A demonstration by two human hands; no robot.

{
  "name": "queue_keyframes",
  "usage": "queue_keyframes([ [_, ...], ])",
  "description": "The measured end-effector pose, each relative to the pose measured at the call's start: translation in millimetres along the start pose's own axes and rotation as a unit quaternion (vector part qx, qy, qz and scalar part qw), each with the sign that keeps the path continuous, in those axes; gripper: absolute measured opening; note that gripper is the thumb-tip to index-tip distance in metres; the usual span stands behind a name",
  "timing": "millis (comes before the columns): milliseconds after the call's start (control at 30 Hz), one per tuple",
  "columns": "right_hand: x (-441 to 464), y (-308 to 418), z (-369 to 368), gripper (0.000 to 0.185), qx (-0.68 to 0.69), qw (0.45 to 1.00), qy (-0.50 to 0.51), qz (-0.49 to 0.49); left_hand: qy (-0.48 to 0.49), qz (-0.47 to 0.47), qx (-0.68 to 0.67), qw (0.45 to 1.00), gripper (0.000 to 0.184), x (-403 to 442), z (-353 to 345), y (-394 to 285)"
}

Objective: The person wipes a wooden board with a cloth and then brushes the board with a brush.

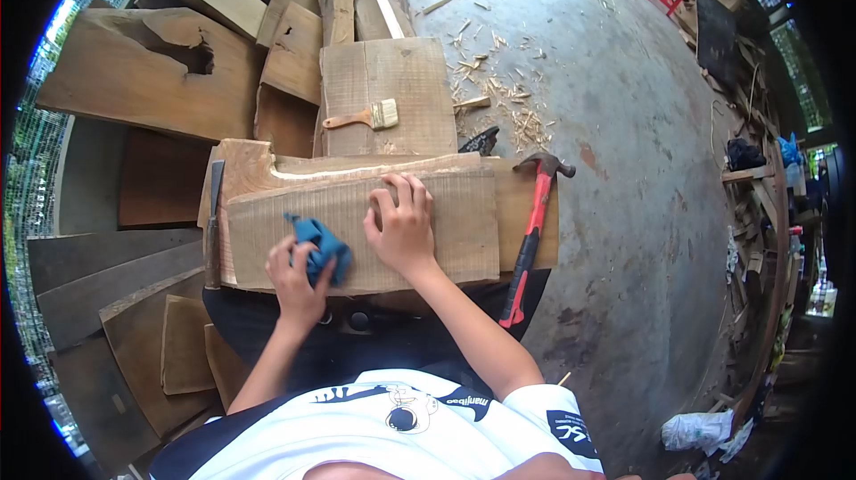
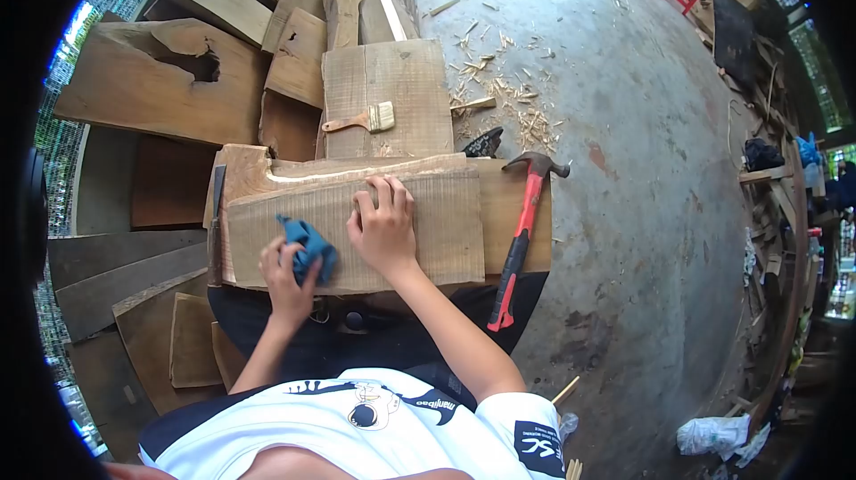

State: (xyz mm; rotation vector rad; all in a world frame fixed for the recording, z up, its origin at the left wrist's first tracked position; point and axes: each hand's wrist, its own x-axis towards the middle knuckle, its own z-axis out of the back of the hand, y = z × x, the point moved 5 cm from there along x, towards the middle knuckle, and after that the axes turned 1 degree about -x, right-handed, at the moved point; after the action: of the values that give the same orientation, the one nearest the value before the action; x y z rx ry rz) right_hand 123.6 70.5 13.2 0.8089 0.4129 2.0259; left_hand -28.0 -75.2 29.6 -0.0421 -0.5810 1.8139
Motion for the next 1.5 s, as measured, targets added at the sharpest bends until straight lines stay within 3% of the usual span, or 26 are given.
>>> queue_keyframes([
  [167, -2.4, -3.3, -2.8, 0.022, 0.005, 1.000, 0.005, -0.003, -0.083, 0.088, 0.038, 0.992, 0.035, 66.5, 1.2, 50.0],
  [300, -1.5, -1.4, -0.9, 0.021, 0.003, 1.000, 0.004, -0.001, -0.079, 0.054, 0.040, 0.995, 0.036, 73.0, 2.4, 43.6],
  [533, 1.3, 1.4, 0.2, 0.021, 0.002, 1.000, 0.005, -0.001, -0.019, -0.009, 0.004, 1.000, 0.033, -0.6, 5.7, 4.0],
  [733, -1.2, 3.9, 0.5, 0.022, -0.006, 1.000, 0.012, -0.004, -0.114, 0.050, 0.017, 0.992, 0.032, 79.4, -3.6, 34.1],
  [867, 0.4, 1.4, 1.1, 0.024, -0.004, 1.000, 0.017, 0.000, -0.130, 0.058, 0.003, 0.990, 0.029, 57.0, -1.9, 22.0],
  [1000, 3.5, 5.5, 1.1, 0.024, -0.016, 1.000, 0.018, 0.001, 0.008, -0.056, -0.020, 0.998, 0.033, -20.8, -1.3, -21.9],
  [1100, 1.1, 6.4, 1.4, 0.024, -0.015, 1.000, 0.023, 0.008, 0.015, -0.111, -0.004, 0.994, 0.034, -8.9, 9.0, -3.1],
  [1300, 0.1, 3.9, -0.2, 0.023, -0.023, 0.999, 0.027, -0.002, -0.161, 0.100, 0.073, 0.979, 0.028, 63.9, 19.2, 72.1],
  [1500, 0.4, 3.9, -0.7, 0.024, -0.023, 0.999, 0.023, -0.005, -0.056, 0.025, 0.002, 0.998, 0.032, -6.0, 3.4, 11.4],
])
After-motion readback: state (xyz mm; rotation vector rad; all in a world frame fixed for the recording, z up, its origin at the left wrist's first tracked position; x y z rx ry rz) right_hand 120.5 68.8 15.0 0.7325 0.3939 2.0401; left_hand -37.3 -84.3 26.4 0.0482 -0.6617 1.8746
